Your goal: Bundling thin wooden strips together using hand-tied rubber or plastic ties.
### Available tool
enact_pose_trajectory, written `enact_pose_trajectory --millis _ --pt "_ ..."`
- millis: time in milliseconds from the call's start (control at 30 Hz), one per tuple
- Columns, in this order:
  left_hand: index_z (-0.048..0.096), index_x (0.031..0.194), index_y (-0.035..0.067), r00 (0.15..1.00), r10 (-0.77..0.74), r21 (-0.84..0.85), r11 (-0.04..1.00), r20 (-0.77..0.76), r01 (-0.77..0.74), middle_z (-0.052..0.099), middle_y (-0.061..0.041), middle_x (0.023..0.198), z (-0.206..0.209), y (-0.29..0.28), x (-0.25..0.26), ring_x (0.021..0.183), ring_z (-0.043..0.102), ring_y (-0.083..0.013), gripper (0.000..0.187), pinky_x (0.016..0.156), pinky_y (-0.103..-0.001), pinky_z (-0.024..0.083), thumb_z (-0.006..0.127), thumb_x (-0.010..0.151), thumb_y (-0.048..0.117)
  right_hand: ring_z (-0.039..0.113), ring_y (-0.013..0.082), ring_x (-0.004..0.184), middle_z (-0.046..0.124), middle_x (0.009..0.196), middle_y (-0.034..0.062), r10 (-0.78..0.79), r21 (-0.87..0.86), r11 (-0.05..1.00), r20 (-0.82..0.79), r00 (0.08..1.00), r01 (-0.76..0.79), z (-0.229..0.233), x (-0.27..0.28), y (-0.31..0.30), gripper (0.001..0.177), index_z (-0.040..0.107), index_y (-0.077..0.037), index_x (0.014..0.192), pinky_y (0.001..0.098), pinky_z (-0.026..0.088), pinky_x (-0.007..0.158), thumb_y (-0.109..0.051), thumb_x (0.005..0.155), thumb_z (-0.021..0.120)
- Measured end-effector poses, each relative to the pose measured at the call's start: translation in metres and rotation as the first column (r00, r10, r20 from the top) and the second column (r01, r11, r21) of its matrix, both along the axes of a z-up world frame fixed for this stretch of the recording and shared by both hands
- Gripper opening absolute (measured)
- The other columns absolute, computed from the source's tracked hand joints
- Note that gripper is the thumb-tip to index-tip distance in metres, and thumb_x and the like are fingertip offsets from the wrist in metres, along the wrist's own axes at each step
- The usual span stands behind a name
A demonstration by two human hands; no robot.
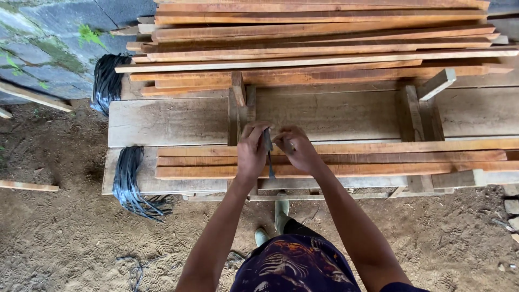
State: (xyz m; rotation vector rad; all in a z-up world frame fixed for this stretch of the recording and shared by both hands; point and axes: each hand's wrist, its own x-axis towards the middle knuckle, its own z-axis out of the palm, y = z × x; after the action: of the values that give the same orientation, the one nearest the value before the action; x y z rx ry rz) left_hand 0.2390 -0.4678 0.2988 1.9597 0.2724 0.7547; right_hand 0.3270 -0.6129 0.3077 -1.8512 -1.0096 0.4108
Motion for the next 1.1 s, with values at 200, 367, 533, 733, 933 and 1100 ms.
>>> enact_pose_trajectory --millis 200,367,533,733,933,1100 --pt "0.067 0.13 0.017 0.993 -0.118 -0.168 0.979 0.001 0.116 0.075 -0.012 0.086 -0.029 0.026 0.034 0.081 0.076 -0.034 0.038 0.067 -0.049 0.06 0.054 0.104 -0.007 0.058 0.0367 0.128 0.067 0.126 0.0141 0.1 0.23 0.973 -0.401 0.91 -0.006 -0.099 0.041 0.021 0.026 0.067 -0.008 0.127 0.064 0.041 0.109 -0.017 0.112 0.047" --pt "0.065 0.13 0.015 0.981 -0.192 -0.222 0.957 -0.01 0.185 0.071 -0.016 0.087 -0.059 0.034 0.038 0.072 0.069 -0.029 0.037 0.063 -0.048 0.056 0.048 0.106 -0.008 0.035 0.0117 0.066 0.032 0.073 -0.0028 0.16 0.339 0.937 -0.626 0.763 0.083 -0.112 0.033 0.023 0.019 0.053 -0.01 0.097 0.0392 0.045 0.073 -0.019 0.11 0.042" --pt "0.063 0.128 0.014 0.993 -0.113 -0.048 0.993 -0.044 0.111 0.071 -0.015 0.094 -0.046 0.033 0.038 0.081 0.073 -0.0322 0.037 0.068 -0.049 0.058 0.054 0.101 -0.009 0.037 0.0051 0.058 0.03 0.067 -0.0085 0.253 0.407 0.906 -0.743 0.619 0.118 -0.122 0.042 0.018 0.033 0.053 -0.014 0.095 0.0335 0.049 0.07 -0.046 0.102 0.052" --pt "0.058 0.136 -0.001 0.985 -0.169 0.059 0.983 -0.037 0.171 0.063 -0.028 0.117 -0.051 0.015 0.044 0.102 0.068 -0.0488 0.033 0.084 -0.053 0.058 0.043 0.107 -0.002 0.035 0.0114 0.062 0.032 0.072 -0.0028 0.137 0.383 0.911 -0.626 0.768 0.15 -0.088 0.032 0.024 0.04 0.05 -0.013 0.089 0.0369 0.045 0.072 -0.035 0.116 0.032" --pt "0.051 0.107 0.005 0.952 -0.126 0.069 0.986 -0.278 0.15 0.057 -0.021 0.069 -0.045 0.015 0.042 0.052 0.061 -0.0356 0.023 0.044 -0.046 0.044 0.045 0.115 0.026 0.046 0.0122 0.071 0.056 0.074 0.0097 -0.034 0.298 0.923 -0.571 0.82 0.245 -0.074 0.025 0.022 0.029 0.071 -0.002 0.112 0.0356 0.043 0.07 -0.013 0.113 0.044" --pt "0.064 0.112 0.011 0.966 -0.161 -0.044 0.987 -0.203 0.156 0.077 -0.011 0.092 -0.074 0.032 0.04 0.082 0.078 -0.0282 0.008 0.065 -0.042 0.066 0.064 0.108 0.018 0.061 0.0157 0.074 0.071 0.079 0.0168 -0.082 0.288 0.914 -0.555 0.827 0.284 -0.061 0.022 0.022 0.021 0.076 0.003 0.118 0.0384 0.051 0.072 -0.004 0.103 0.064"
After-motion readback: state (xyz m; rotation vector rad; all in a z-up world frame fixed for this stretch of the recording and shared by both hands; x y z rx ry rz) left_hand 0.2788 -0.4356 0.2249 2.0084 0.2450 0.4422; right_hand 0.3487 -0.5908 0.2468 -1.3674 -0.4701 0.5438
